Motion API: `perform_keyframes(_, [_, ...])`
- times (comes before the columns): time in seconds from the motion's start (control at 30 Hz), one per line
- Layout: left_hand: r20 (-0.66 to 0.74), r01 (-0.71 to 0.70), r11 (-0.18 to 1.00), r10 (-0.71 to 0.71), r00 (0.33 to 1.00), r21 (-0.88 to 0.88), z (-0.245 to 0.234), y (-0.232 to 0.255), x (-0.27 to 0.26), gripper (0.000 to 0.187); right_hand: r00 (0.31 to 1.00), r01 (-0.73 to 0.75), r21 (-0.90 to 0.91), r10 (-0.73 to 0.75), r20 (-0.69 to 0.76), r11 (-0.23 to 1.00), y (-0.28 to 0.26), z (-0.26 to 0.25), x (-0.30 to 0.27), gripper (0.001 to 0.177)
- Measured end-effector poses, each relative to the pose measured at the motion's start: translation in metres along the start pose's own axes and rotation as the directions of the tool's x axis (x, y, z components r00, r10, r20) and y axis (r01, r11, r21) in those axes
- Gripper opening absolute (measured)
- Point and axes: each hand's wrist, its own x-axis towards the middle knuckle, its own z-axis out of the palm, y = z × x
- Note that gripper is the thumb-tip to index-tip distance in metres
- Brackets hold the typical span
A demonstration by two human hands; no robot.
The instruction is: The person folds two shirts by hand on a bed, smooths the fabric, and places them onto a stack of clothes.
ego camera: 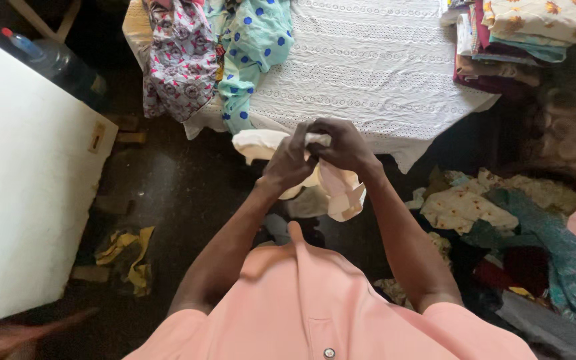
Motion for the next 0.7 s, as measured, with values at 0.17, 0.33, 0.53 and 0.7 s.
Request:
perform_keyframes(0.17, [-0.243,0.183,0.942,-0.255,0.936,-0.282,0.016,-0.010,0.012,0.031,0.974,-0.093,0.217,0.134,-0.182,0.972,-0.007,0.000,-0.022,0.059])
perform_keyframes(0.33, [0.003,0.352,0.890,-0.367,0.930,-0.291,0.016,-0.015,0.018,0.028,0.946,-0.148,0.144,0.183,-0.269,0.978,0.019,0.041,-0.075,0.068])
perform_keyframes(0.53, [0.167,0.272,0.891,-0.225,0.960,-0.365,0.009,-0.052,0.026,0.035,0.828,-0.263,0.341,0.393,-0.400,0.902,0.092,0.053,-0.099,0.022])
perform_keyframes(0.7, [0.230,0.443,0.682,-0.384,0.894,-0.582,-0.005,-0.092,0.015,0.033,0.906,-0.157,0.578,0.350,-0.239,0.801,0.079,0.002,-0.093,0.038])
